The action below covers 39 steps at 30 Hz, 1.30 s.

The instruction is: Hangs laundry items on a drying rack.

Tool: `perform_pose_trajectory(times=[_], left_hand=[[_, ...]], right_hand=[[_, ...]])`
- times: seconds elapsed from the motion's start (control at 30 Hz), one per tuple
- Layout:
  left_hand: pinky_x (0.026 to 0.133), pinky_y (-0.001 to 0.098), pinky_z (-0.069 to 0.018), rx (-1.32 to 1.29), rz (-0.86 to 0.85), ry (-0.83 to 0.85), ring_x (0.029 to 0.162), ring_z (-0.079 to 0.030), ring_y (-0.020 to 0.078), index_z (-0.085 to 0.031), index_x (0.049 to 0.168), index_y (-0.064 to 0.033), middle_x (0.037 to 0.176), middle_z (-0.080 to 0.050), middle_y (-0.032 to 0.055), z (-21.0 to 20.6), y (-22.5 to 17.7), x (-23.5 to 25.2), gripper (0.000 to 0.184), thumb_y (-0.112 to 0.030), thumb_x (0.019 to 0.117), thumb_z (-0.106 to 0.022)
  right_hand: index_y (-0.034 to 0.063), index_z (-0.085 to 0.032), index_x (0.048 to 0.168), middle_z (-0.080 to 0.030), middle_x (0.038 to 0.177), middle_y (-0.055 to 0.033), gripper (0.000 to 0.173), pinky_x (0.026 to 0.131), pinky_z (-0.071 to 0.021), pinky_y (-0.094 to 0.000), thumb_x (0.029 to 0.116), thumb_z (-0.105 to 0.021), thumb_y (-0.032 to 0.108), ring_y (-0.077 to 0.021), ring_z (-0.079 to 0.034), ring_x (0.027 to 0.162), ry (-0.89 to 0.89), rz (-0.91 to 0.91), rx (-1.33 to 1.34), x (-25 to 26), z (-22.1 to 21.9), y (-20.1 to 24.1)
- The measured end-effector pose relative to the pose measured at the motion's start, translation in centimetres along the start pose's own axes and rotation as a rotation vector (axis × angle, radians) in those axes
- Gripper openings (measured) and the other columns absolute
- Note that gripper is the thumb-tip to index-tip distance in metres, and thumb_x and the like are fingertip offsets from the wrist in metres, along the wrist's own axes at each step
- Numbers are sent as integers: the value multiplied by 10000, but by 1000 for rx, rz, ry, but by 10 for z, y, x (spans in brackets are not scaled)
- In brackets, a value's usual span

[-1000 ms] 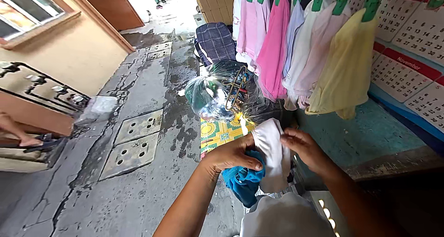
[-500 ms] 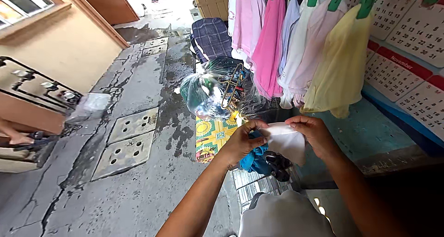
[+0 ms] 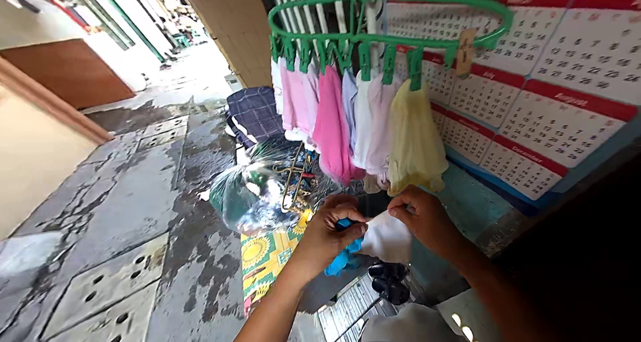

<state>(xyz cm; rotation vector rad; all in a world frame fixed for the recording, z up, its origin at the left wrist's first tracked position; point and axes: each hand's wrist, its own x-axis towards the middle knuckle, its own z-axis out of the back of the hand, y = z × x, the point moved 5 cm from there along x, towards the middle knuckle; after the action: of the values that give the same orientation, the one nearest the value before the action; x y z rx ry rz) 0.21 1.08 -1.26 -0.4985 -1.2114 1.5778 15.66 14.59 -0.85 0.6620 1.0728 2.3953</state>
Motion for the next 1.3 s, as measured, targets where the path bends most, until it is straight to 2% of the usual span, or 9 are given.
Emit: perform_pose_trajectory(times=[0.13, 0.27, 0.37, 0.47, 0.6, 0.73, 0.97, 1.17, 1.3], left_hand=[[784, 183, -548, -464, 81, 198, 856, -655, 5, -717, 896, -157, 906, -708, -77, -9, -11, 17, 111, -73, 898, -645], [736, 157, -552, -681, 4, 308, 794, -646, -29, -719, 898, -198, 869, -696, -110, -17, -32, 39, 163, -75, 934, -618], [722, 161, -556, -739, -64, 392, 779, -652, -25, -704, 890, -192, 861, -699, -97, -23, -48, 57, 167, -71, 948, -605], [711, 183, -571, -784, -78, 459, 754, -668, 0, -705, 891, -158, 825, -712, -61, -31, -61, 68, 175, -34, 950, -598], [723, 193, -569, -739, -100, 560, 782, -670, 1, -683, 899, -156, 867, -719, -69, -47, -68, 73, 170, -23, 948, -588], [752, 214, -576, -748, -94, 634, 829, -687, 24, -675, 916, -136, 931, -737, -38, -59, -70, 76, 129, -32, 945, -605], [768, 206, -571, -759, -87, 709, 846, -688, 22, -669, 907, -129, 954, -740, -28, -69, -69, 77, 141, -20, 949, -589], [784, 203, -562, -751, -108, 740, 864, -680, 15, -659, 899, -129, 947, -734, -39, -73, -71, 79, 144, -19, 950, -581], [776, 202, -567, -747, -100, 726, 845, -681, 16, -661, 905, -120, 937, -732, -38, -74, -71, 83, 151, -10, 958, -571]], right_hand=[[29, -744, 1160, -703, 1152, -171, 246, 960, -527, -456, 1004, -588, 137, -291, -664, 1099, -56, 89, -170, 4, 34, 44], [16, -742, 1135, -721, 1060, -156, 206, 815, -586, -429, 999, -600, 81, -274, -705, 944, -484, 364, -448, 2, 111, 123], [33, -709, 1082, -722, 972, -111, 214, 741, -554, -345, 1045, -533, 148, -170, -685, 836, -646, 296, -581, -1, 164, 159], [26, -648, 1127, -706, 1038, -148, 161, 775, -586, -423, 1015, -580, 119, -239, -709, 887, -724, 149, -615, 1, 175, 139], [-7, -622, 1289, -581, 1328, -314, 397, 923, -461, -659, 895, -629, -54, -541, -551, 1217, -749, 471, -1000, 23, 152, 102], [21, -604, 1251, -599, 1293, -280, 248, 930, -458, -592, 1043, -468, 7, -499, -569, 1194, -741, 621, -1262, 47, 151, 99], [-16, -595, 1116, -649, 1113, -254, 152, 849, -488, -541, 1054, -460, 17, -451, -632, 1077, -593, 745, -1401, 60, 158, 101], [-24, -581, 1151, -643, 1184, -271, 169, 858, -497, -537, 1050, -451, 11, -456, -634, 1094, -584, 786, -1436, 63, 156, 94], [-9, -622, 1146, -693, 1202, -224, 160, 955, -505, -485, 1045, -536, 79, -384, -665, 1144, -672, 820, -1263, 57, 161, 92]])
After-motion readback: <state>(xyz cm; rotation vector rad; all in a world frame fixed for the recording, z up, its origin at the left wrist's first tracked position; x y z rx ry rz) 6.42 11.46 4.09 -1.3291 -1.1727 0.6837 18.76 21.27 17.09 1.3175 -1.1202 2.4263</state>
